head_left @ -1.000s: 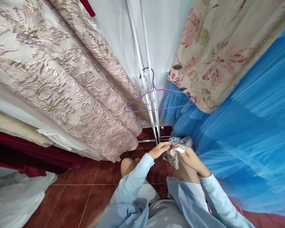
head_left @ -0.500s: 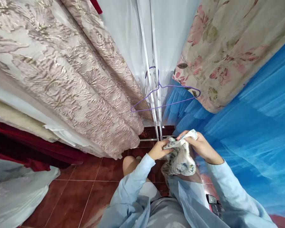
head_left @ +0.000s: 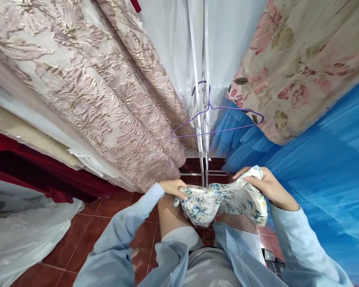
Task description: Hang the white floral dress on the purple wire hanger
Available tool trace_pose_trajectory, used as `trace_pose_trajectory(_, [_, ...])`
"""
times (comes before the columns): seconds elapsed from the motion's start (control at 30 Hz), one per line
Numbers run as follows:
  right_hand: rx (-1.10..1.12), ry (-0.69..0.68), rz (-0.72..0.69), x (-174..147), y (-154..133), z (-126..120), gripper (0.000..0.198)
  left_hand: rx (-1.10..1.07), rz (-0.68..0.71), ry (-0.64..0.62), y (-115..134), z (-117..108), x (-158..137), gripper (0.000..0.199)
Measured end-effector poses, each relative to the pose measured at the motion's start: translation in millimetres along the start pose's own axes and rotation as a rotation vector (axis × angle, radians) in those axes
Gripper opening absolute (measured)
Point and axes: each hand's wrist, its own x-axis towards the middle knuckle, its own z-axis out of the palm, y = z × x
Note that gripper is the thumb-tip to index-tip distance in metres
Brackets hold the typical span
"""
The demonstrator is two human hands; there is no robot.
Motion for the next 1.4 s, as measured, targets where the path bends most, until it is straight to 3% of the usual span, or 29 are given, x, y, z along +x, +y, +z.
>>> trace_pose_trajectory(0.13, [-0.018,0.058,-0.01,6,12,5,0.032,-0.022,0.208,0.414,21,-50,-42,0.033])
trace_pose_trajectory(0.27, [-0.068,0.041,-0.027,14,25,20,0.035,0.303,0.266,0.717,47,-109,-63,0.008])
trace_pose_trajectory(0.37, [-0.123,-0.056,-0.077,22,30,39,0.036,0.562,0.209,0.873,62,-147,-58,0.006])
trace_pose_trajectory(0.43, [-0.144,-0.078,-0.121,28,32,51,0.036,0.619,0.191,0.927,71,-165,-48,0.008])
trace_pose_trajectory(0.57, [-0.148,-0.057,-0.174,34,36,62,0.039,0.66,0.166,1.026,87,-180,-25,0.01])
trace_pose_trajectory(0.67, [-0.134,-0.053,-0.186,33,41,59,0.038,0.539,0.22,1.009,98,-174,-8,0.009])
trace_pose_trajectory(0.8, [-0.098,-0.034,-0.151,29,47,51,0.035,0.168,0.351,0.852,109,-159,13,0.012])
trace_pose_trajectory(0.97, [-0.05,0.045,-0.144,26,56,35,0.034,-0.188,0.367,0.783,105,-141,28,0.02])
trace_pose_trajectory(1.17, [-0.332,0.494,-0.291,46,52,-20,0.024,-0.34,0.387,0.776,93,-132,13,0.033])
trace_pose_trajectory(1.3, [-0.514,0.741,-0.553,97,23,-69,0.016,-0.361,0.386,0.763,97,-131,5,0.041])
trace_pose_trajectory(1.4, [-0.586,0.823,-0.545,140,6,-93,0.019,-0.339,0.374,0.737,100,-131,5,0.041])
